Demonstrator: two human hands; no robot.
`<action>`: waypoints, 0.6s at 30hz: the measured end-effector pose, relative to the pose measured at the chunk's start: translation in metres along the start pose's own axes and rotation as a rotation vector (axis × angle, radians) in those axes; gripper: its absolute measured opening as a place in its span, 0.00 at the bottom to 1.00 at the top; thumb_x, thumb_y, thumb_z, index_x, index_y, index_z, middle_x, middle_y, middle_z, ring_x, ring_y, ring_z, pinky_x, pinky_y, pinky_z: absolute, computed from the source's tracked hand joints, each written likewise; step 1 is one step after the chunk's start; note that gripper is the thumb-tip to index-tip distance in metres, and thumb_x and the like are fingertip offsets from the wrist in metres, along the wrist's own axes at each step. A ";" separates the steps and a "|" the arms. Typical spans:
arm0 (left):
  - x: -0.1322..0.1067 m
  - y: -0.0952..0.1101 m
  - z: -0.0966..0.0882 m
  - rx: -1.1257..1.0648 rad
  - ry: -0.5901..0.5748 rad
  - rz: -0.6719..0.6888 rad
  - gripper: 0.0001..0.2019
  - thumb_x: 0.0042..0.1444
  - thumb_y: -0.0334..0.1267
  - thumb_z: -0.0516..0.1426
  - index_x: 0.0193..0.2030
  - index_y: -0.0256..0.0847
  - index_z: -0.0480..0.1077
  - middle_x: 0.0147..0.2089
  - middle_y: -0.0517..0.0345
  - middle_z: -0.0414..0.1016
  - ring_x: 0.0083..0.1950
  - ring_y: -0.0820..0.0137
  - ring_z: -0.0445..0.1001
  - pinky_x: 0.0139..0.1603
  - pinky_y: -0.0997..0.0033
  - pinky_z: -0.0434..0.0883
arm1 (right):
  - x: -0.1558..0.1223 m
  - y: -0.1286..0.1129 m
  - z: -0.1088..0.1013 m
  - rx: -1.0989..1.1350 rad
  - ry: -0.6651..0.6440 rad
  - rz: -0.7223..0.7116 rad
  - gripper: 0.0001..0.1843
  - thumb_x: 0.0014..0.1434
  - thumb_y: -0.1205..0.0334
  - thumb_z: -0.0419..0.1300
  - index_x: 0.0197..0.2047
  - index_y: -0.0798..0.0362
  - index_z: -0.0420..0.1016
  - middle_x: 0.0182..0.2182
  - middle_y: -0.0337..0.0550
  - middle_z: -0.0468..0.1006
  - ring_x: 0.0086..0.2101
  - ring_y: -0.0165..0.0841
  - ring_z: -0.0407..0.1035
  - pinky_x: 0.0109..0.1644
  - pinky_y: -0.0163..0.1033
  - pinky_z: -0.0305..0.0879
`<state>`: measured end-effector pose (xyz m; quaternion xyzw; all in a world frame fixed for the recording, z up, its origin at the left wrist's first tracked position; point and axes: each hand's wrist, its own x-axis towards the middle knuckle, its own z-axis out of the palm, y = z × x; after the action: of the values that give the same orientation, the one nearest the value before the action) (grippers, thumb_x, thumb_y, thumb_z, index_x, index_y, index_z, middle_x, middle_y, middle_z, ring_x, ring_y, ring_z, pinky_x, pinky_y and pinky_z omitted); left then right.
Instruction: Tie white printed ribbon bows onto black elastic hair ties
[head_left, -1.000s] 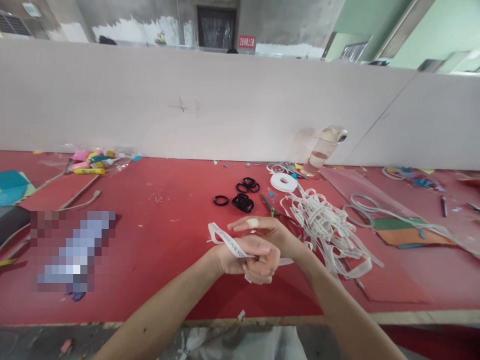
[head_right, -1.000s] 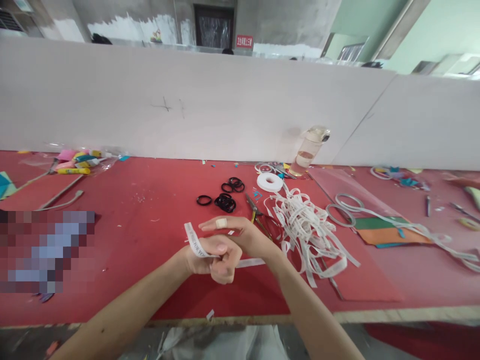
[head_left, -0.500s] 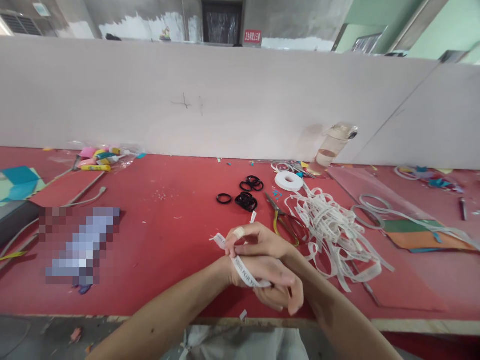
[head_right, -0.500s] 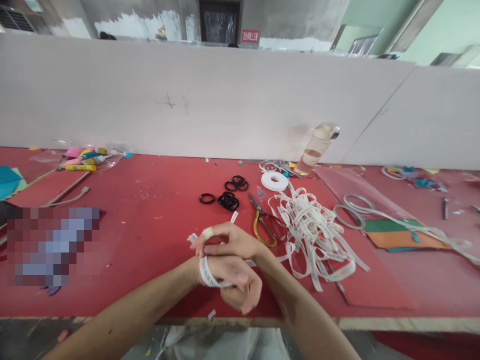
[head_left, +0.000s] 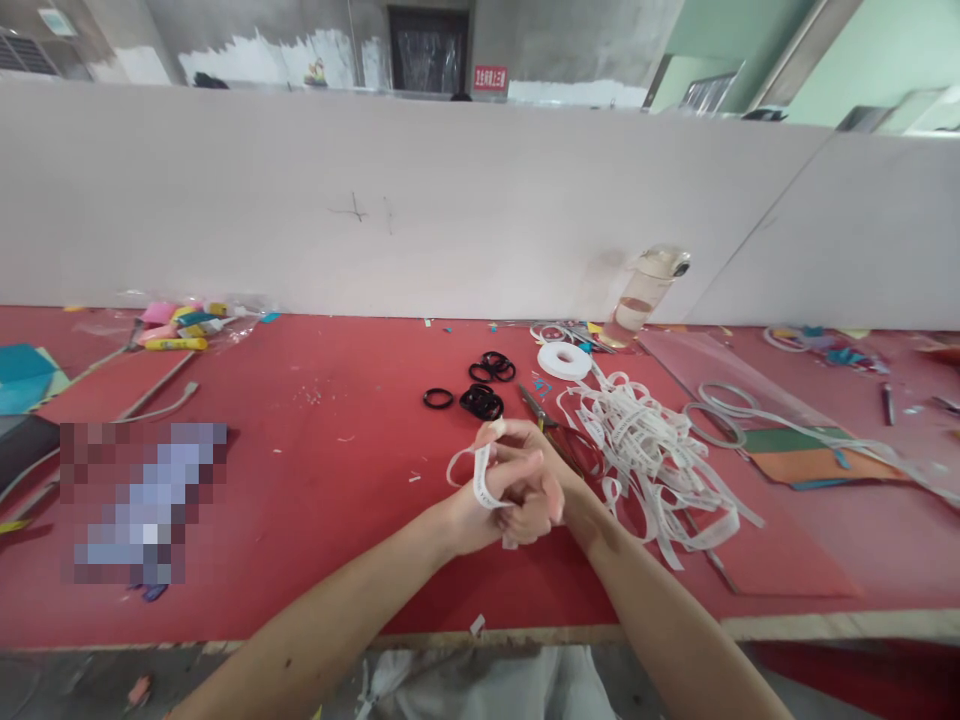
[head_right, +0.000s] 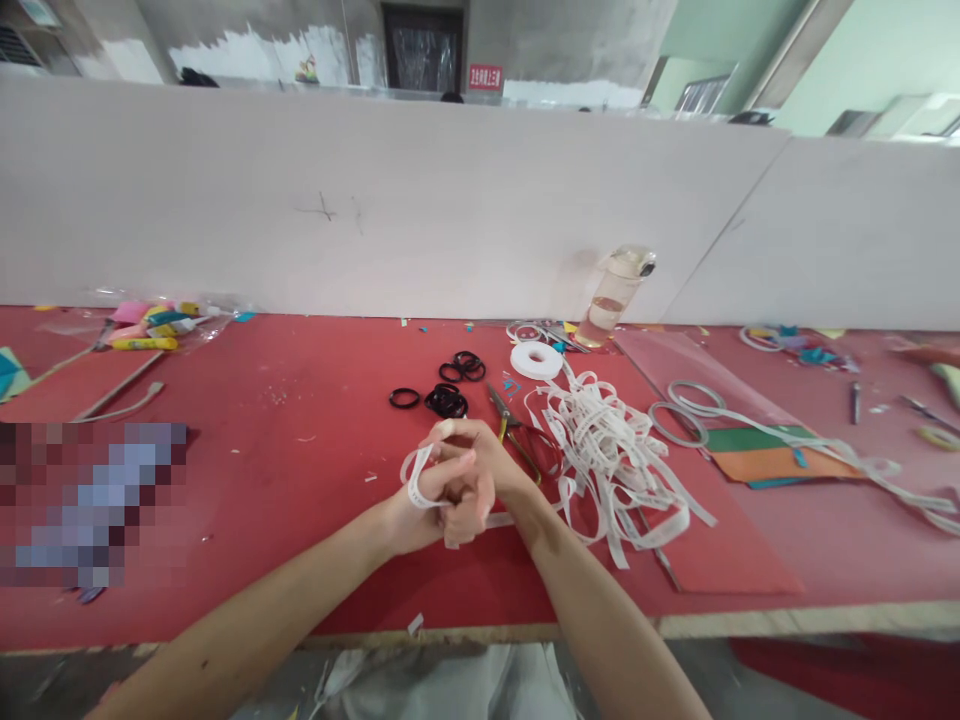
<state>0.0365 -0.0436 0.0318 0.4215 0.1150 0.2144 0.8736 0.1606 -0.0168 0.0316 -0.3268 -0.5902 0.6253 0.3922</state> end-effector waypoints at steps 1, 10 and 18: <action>0.000 -0.002 -0.002 -0.025 0.025 0.020 0.24 0.59 0.58 0.51 0.27 0.36 0.68 0.14 0.70 0.44 0.15 0.80 0.42 0.16 0.76 0.43 | 0.003 0.004 -0.004 0.021 0.052 -0.027 0.15 0.52 0.49 0.67 0.31 0.52 0.74 0.30 0.40 0.77 0.31 0.30 0.71 0.40 0.36 0.70; -0.007 0.013 -0.024 0.147 -0.036 -0.002 0.16 0.56 0.48 0.60 0.29 0.35 0.69 0.15 0.71 0.48 0.16 0.82 0.44 0.18 0.77 0.43 | 0.010 0.018 -0.013 0.012 0.251 -0.151 0.14 0.52 0.51 0.68 0.32 0.53 0.78 0.29 0.40 0.77 0.28 0.28 0.68 0.32 0.33 0.65; -0.020 0.027 -0.044 0.154 0.014 0.333 0.26 0.61 0.58 0.52 0.52 0.38 0.73 0.16 0.72 0.44 0.16 0.80 0.39 0.19 0.76 0.43 | 0.016 0.021 -0.010 -0.160 0.221 -0.063 0.19 0.52 0.47 0.66 0.28 0.56 0.73 0.17 0.34 0.68 0.17 0.22 0.58 0.20 0.29 0.54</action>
<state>-0.0056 -0.0078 0.0265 0.4990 0.0657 0.3493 0.7904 0.1593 0.0025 0.0105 -0.4053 -0.6013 0.5240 0.4468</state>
